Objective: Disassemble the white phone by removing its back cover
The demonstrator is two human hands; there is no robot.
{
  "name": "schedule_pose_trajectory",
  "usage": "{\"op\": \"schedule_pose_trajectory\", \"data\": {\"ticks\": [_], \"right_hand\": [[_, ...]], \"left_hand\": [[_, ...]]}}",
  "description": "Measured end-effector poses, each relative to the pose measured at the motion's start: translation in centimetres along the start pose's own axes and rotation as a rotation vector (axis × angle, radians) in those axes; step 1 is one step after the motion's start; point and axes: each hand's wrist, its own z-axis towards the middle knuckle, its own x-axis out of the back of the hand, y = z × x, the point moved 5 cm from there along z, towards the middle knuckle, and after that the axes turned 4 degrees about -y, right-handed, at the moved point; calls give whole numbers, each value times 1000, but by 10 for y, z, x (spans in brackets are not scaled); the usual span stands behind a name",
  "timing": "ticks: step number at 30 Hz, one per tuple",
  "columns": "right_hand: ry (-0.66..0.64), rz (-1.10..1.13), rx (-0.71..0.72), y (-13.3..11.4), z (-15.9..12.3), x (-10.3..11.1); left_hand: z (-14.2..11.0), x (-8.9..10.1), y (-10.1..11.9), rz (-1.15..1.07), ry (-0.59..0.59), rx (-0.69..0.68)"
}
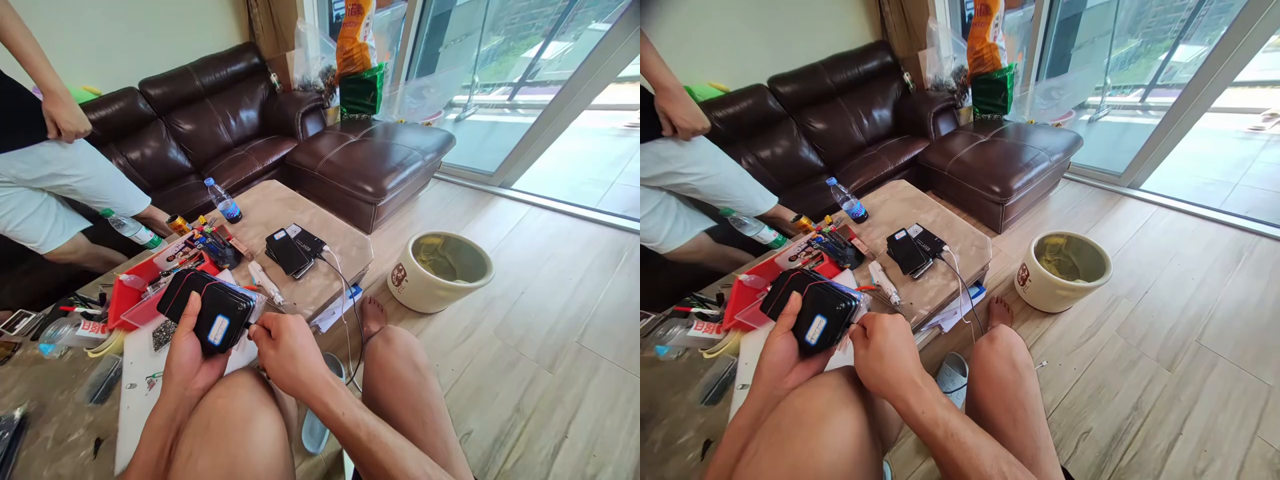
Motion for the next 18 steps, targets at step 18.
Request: {"op": "schedule_pose_trajectory", "data": {"ticks": [18], "right_hand": [[-30, -29, -47, 8, 2, -3]], "left_hand": [[0, 4, -5, 19, 60, 96]]}}
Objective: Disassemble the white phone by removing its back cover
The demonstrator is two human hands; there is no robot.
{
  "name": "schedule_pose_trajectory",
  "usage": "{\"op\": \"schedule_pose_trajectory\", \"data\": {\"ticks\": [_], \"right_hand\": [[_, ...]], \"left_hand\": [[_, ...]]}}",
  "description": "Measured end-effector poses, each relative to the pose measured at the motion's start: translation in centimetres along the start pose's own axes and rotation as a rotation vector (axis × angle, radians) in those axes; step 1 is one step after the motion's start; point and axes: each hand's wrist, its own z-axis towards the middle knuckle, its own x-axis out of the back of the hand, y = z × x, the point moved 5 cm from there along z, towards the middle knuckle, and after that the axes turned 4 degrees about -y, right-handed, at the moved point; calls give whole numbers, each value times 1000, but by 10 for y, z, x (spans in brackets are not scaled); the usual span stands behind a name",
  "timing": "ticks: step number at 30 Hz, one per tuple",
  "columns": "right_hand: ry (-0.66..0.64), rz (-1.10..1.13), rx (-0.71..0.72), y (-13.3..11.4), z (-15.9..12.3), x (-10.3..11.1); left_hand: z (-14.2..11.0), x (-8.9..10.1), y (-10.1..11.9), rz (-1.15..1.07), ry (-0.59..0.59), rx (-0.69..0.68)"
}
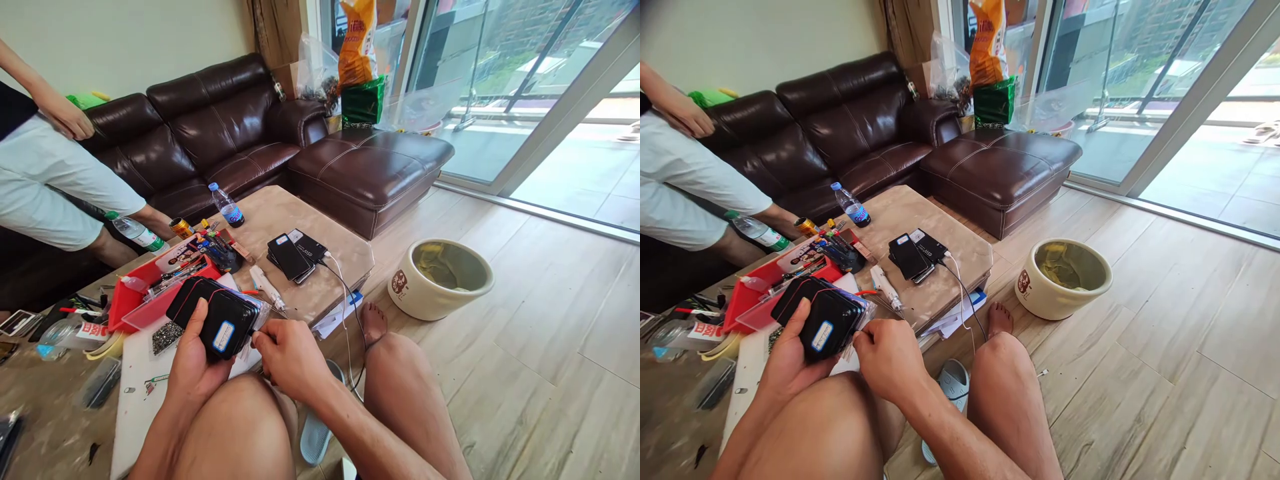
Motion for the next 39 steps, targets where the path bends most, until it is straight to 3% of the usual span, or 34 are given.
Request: {"op": "schedule_pose_trajectory", "data": {"ticks": [9, 13, 18, 24, 29, 39], "right_hand": [[-70, -13, 21, -2, -7, 19], [-18, 2, -16, 17, -2, 44], [64, -215, -60, 44, 15, 60], [57, -477, -91, 62, 26, 54], [54, -557, -87, 68, 31, 49], [72, -632, -158, 83, 39, 40]], "left_hand": [[4, 6, 1, -88, 29, 25], [9, 17, 10, -214, 32, 32], [4, 17, 20, -328, -63, 98], [-7, 15, 24, -361, -170, 184], [-16, 18, 28, -411, -274, 186], [-38, 25, 40, -424, -280, 189]]}}
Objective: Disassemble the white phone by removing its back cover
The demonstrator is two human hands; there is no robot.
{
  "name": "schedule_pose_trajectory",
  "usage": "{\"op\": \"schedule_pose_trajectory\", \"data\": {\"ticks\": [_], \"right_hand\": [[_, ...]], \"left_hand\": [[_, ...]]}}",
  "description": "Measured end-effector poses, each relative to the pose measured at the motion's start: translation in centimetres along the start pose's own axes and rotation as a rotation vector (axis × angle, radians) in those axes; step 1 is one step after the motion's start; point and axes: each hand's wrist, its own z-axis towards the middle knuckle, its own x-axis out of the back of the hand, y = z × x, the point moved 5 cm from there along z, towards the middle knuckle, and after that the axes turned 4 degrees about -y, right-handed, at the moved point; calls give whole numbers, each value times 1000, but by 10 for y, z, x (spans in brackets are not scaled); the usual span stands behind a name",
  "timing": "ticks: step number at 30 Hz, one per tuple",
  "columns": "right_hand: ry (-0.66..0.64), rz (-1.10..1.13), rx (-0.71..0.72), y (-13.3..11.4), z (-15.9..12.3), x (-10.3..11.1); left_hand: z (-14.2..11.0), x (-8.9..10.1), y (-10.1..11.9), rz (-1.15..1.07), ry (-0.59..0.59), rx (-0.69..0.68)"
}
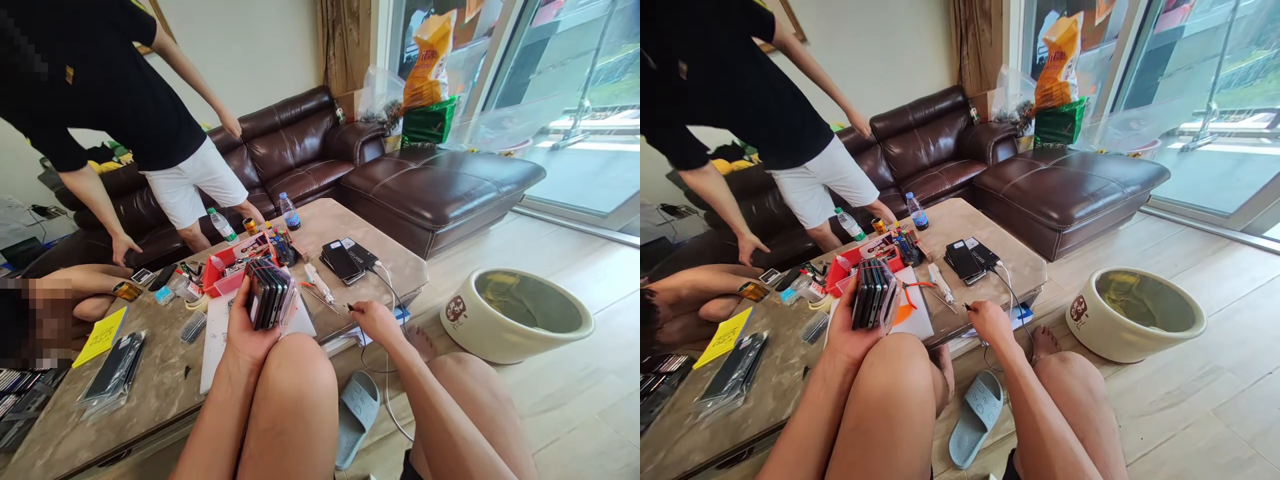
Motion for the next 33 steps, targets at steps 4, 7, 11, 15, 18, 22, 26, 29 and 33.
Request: {"op": "schedule_pose_trajectory", "data": {"ticks": [4, 7, 11, 15, 18, 22, 26, 29, 33], "right_hand": [[6, 13, -20, 3, 2, -7], [11, 31, -18, 9, 1, -10], [12, 60, -21, 20, -4, -14], [29, 111, -46, 33, -10, -13], [56, 169, -81, 41, -12, -12], [93, 266, -124, 49, -15, -16], [107, 415, -122, 52, -27, -23], [125, 579, -88, 54, -42, -24], [156, 790, -55, 57, -64, -18]], "left_hand": [[-15, -8, 7, 43, -55, -11], [-34, -17, 11, 5, -132, 8], [-65, -22, 22, -55, -223, -34], [-96, -22, 30, -85, -284, -68], [-113, -21, 34, -65, -265, -96], [-119, -21, 35, -52, -292, -71], [-108, -14, 28, -97, -368, 35], [-93, -7, 16, -96, -419, 142], [-68, -2, -6, -37, -465, 287]]}}
